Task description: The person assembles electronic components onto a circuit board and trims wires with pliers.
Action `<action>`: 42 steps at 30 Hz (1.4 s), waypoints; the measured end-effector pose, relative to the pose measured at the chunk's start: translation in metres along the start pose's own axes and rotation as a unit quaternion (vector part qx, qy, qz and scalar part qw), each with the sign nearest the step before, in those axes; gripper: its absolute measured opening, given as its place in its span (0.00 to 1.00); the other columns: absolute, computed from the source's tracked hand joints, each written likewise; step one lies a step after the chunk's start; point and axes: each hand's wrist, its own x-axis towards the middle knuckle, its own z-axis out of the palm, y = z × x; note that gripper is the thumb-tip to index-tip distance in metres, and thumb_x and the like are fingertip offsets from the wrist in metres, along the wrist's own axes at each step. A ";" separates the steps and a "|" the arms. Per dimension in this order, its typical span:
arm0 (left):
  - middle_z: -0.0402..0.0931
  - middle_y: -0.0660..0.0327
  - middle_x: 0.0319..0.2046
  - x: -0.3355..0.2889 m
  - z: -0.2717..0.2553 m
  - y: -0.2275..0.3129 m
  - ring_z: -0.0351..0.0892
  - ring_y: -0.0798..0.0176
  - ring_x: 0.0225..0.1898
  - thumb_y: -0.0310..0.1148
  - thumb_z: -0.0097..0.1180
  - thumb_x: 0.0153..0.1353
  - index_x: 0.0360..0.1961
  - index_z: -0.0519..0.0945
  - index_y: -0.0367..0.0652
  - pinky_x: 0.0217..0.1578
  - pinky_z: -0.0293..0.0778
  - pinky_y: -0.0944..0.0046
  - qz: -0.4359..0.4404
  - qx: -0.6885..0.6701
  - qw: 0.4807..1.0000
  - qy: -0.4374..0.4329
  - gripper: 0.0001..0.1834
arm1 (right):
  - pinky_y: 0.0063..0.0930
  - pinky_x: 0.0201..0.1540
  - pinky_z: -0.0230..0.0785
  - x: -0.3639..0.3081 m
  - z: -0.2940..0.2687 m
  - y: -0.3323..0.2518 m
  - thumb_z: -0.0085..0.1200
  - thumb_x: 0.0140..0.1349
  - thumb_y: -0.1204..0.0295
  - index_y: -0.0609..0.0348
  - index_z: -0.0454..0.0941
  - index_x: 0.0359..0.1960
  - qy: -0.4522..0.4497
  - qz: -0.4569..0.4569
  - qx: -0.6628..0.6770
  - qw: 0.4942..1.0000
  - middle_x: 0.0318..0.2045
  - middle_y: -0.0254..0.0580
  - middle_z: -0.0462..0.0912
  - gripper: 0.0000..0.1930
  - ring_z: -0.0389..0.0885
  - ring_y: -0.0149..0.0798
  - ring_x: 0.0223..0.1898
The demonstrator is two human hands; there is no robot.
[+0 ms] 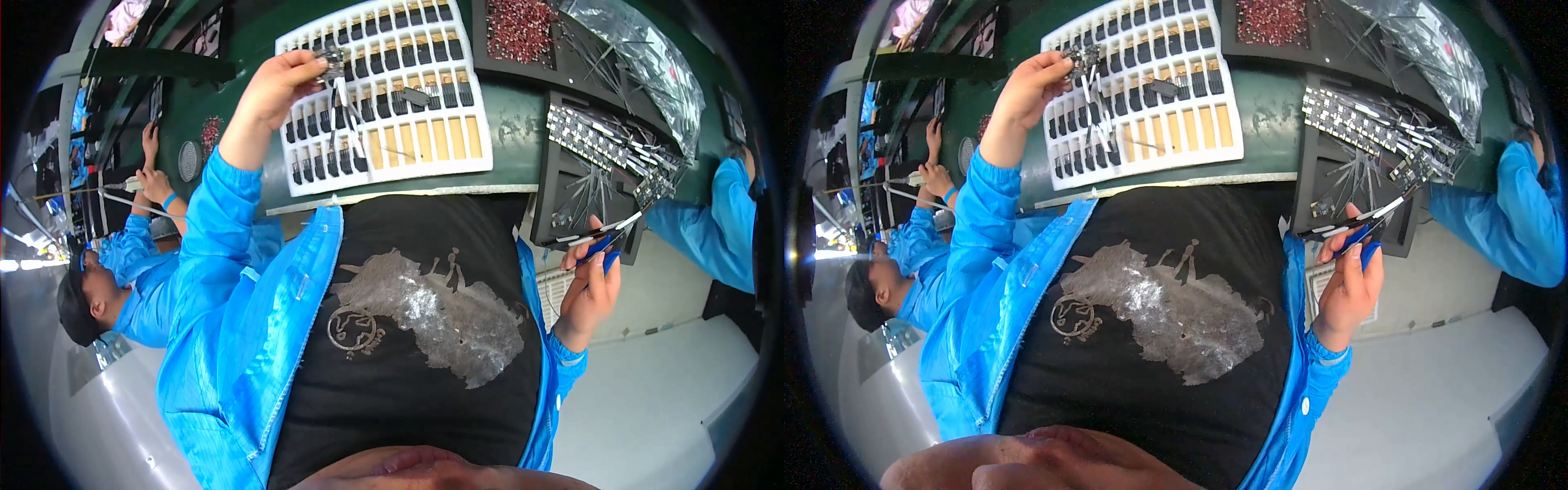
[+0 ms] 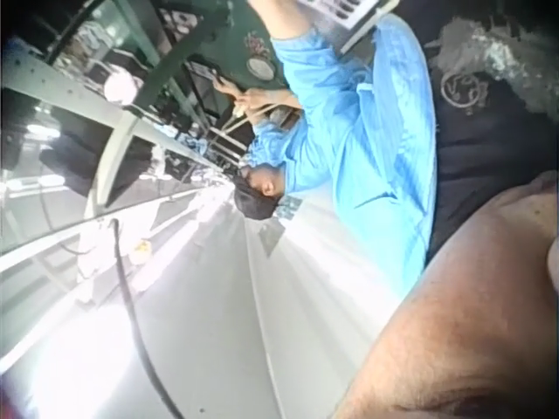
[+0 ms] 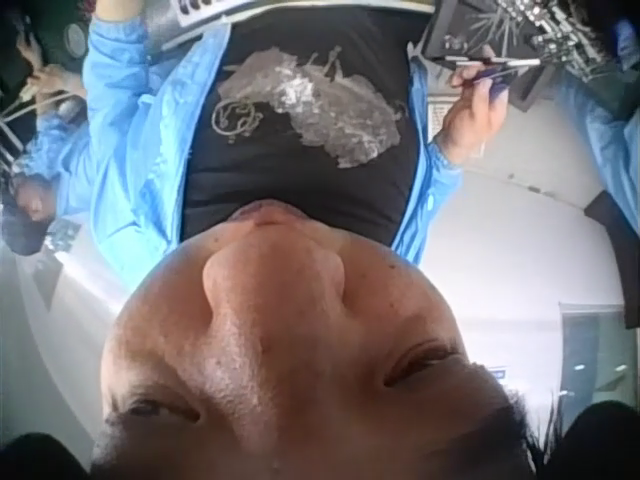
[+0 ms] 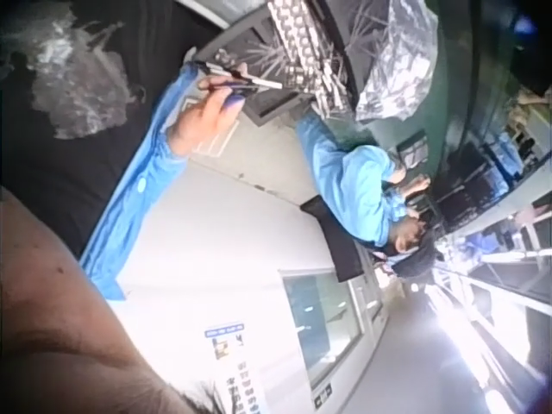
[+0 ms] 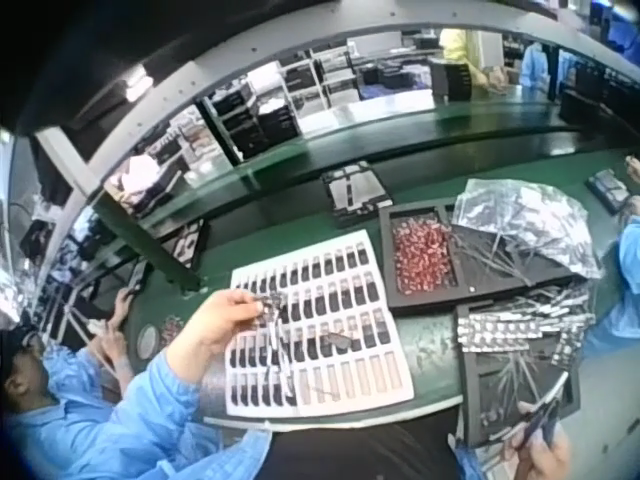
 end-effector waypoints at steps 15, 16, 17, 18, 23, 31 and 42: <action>0.77 0.54 0.44 0.042 0.005 -0.024 0.76 0.49 0.49 0.39 0.72 0.53 0.51 0.82 0.43 0.52 0.73 0.52 0.345 0.490 0.755 0.266 0.25 | 0.19 0.40 0.64 -0.004 0.010 -0.002 0.49 0.74 0.70 0.69 0.73 0.64 -0.032 0.001 -0.117 0.993 0.33 0.29 0.76 0.21 0.71 0.24 0.34; 0.77 0.55 0.46 0.027 0.028 -0.008 0.75 0.50 0.52 0.39 0.70 0.54 0.53 0.81 0.44 0.54 0.72 0.53 0.366 0.462 0.768 0.251 0.25 | 0.22 0.43 0.67 -0.001 0.005 0.006 0.51 0.73 0.70 0.69 0.73 0.63 -0.030 -0.005 -0.155 0.987 0.36 0.33 0.78 0.20 0.74 0.27 0.37; 0.77 0.57 0.48 0.015 0.058 0.010 0.74 0.52 0.54 0.38 0.69 0.56 0.54 0.81 0.45 0.55 0.70 0.54 0.390 0.433 0.780 0.228 0.24 | 0.25 0.45 0.70 0.000 -0.002 0.012 0.52 0.73 0.71 0.69 0.74 0.61 -0.021 -0.008 -0.193 0.981 0.39 0.38 0.80 0.19 0.77 0.31 0.40; 0.77 0.58 0.50 0.002 0.082 0.021 0.74 0.55 0.56 0.37 0.68 0.57 0.55 0.80 0.46 0.55 0.70 0.56 0.371 0.363 0.844 0.134 0.24 | 0.27 0.47 0.71 0.004 0.002 0.006 0.53 0.72 0.71 0.70 0.74 0.60 -0.034 -0.052 -0.236 0.970 0.40 0.42 0.80 0.19 0.79 0.36 0.41; 0.78 0.59 0.54 -0.040 0.201 0.047 0.75 0.67 0.55 0.38 0.66 0.61 0.60 0.76 0.38 0.53 0.70 0.66 0.227 0.015 0.921 -0.316 0.28 | 0.36 0.47 0.73 0.008 0.023 -0.021 0.54 0.69 0.73 0.66 0.76 0.57 -0.073 -0.173 -0.342 0.921 0.41 0.53 0.79 0.17 0.81 0.52 0.42; 0.82 0.68 0.30 -0.050 0.263 0.049 0.79 0.75 0.34 0.25 0.68 0.62 0.33 0.82 0.41 0.41 0.74 0.73 0.109 -0.063 0.942 -0.312 0.05 | 0.43 0.46 0.72 -0.006 0.017 -0.023 0.54 0.68 0.72 0.63 0.74 0.58 -0.061 -0.161 -0.378 0.910 0.41 0.53 0.78 0.18 0.79 0.57 0.43; 0.80 0.68 0.30 -0.060 0.278 0.051 0.76 0.74 0.34 0.24 0.68 0.60 0.30 0.80 0.43 0.41 0.70 0.71 0.111 -0.019 0.937 -0.331 0.07 | 0.47 0.47 0.71 0.003 0.025 -0.016 0.57 0.65 0.72 0.69 0.72 0.60 0.048 -0.237 -0.482 0.842 0.41 0.56 0.76 0.23 0.77 0.58 0.44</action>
